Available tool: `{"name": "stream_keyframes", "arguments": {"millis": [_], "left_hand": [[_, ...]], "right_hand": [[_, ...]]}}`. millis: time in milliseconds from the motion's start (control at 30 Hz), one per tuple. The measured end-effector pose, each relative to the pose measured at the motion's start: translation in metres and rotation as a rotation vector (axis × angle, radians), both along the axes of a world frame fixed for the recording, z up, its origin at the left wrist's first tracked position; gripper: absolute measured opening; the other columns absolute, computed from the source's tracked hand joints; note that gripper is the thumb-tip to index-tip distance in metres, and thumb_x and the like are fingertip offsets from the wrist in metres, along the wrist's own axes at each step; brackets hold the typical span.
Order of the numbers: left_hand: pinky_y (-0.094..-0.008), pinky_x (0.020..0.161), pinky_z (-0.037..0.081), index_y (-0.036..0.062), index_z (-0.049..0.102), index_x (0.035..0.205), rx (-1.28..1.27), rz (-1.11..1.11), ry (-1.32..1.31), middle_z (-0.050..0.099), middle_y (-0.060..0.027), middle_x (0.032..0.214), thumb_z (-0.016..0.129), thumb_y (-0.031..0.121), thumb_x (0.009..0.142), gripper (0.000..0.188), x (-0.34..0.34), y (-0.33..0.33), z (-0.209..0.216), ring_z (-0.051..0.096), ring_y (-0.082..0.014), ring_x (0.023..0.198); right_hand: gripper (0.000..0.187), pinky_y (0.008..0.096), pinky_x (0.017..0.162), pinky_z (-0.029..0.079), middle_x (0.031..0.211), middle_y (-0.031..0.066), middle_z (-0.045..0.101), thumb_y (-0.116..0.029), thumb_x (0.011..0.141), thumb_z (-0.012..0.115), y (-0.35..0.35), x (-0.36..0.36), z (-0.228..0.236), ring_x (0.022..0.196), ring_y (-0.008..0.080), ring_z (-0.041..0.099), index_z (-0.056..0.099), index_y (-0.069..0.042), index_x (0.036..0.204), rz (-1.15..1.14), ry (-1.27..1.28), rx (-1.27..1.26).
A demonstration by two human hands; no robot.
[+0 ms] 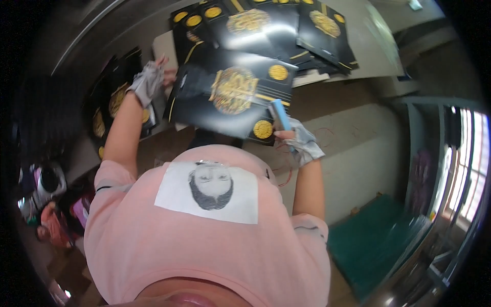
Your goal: Applying blue adhesive tape to the edges of flat black folder-like packages using a handheld applicator.
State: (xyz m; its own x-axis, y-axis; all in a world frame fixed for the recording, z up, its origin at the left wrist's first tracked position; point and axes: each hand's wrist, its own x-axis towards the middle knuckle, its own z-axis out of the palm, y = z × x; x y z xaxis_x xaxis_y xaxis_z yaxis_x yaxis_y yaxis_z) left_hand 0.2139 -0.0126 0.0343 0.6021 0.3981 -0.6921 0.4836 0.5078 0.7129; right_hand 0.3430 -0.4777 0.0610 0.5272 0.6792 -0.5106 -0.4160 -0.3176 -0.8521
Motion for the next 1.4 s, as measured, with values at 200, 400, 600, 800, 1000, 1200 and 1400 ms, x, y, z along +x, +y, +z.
{"name": "stream_keyframes", "arguments": {"millis": [200,400,600,800,1000,1200,1400], "left_hand": [[-0.0329,0.054,0.042,0.0151,0.052,0.116,0.677,-0.306,0.211,0.047,0.0016,0.067,0.053,0.039,0.087,0.037,-0.006,0.053,-0.098,0.048,-0.0113,0.059],[-0.039,0.052,0.041,0.0075,0.057,0.115,0.501,-0.093,0.335,0.052,-0.0056,0.071,0.05,0.056,0.084,0.058,0.003,-0.006,-0.105,0.049,-0.0205,0.061],[-0.0379,0.07,0.049,0.0031,0.061,0.103,0.291,-0.026,0.243,0.063,-0.0079,0.093,0.063,0.051,0.077,0.054,-0.052,0.033,-0.089,0.06,-0.0241,0.078],[-0.0305,0.086,0.048,-0.0057,0.057,0.109,-0.011,0.112,-0.484,0.061,-0.0115,0.109,0.056,0.021,0.088,0.034,-0.08,-0.043,-0.017,0.06,-0.0203,0.094],[-0.034,0.093,0.042,0.0025,0.048,0.124,0.759,-0.142,-0.271,0.06,-0.0124,0.108,0.047,0.019,0.09,0.039,-0.088,-0.054,-0.034,0.058,-0.0221,0.096],[-0.0316,0.077,0.05,0.0083,0.055,0.11,-0.414,0.402,-0.556,0.064,-0.0055,0.095,0.053,0.025,0.091,0.025,-0.007,-0.106,-0.052,0.06,-0.0197,0.073],[-0.0271,0.048,0.048,0.0056,0.058,0.084,-0.734,0.117,-0.272,0.061,-0.0058,0.07,0.054,0.041,0.088,0.036,-0.008,-0.142,-0.062,0.056,-0.0179,0.055]], "right_hand": [[0.049,0.0288,0.073,0.044,0.097,0.0079,0.059,-0.014,0.068,0.069,0.008,0.027,-0.003,0.082,0.0166,0.052,0.056,0.001,0.112,0.193,-0.371,0.184],[0.035,0.0336,0.07,0.043,0.083,0.0099,0.055,-0.022,0.066,0.067,0.009,0.036,0.014,0.076,0.0214,0.052,0.055,0.001,0.09,0.243,-0.519,0.124],[0.04,0.0372,0.068,0.042,0.081,0.016,0.052,-0.026,0.065,0.069,0.038,0.035,0.066,0.077,0.0288,0.052,0.053,0.001,0.09,0.354,-0.927,0.075],[0.035,0.0338,0.069,0.044,0.083,0.0117,0.054,-0.022,0.065,0.069,0.044,0.05,0.085,0.078,0.0243,0.054,0.056,-0.001,0.091,0.201,-0.688,0.163],[0.044,0.0328,0.077,0.045,0.089,0.0128,0.057,-0.018,0.064,0.076,0.067,0.061,0.091,0.084,0.0246,0.056,0.057,0.001,0.099,-0.363,-1.164,0.054],[0.031,0.0349,0.068,0.046,0.084,0.0123,0.055,-0.013,0.072,0.07,0.067,0.037,-0.004,0.075,0.0242,0.055,0.055,0.0,0.095,-0.507,-0.802,0.136],[0.025,0.0326,0.059,0.043,0.073,0.007,0.052,-0.013,0.076,0.069,0.059,-0.035,-0.033,0.066,0.0159,0.048,0.05,-0.001,0.089,-0.238,-0.43,-0.222]]}}
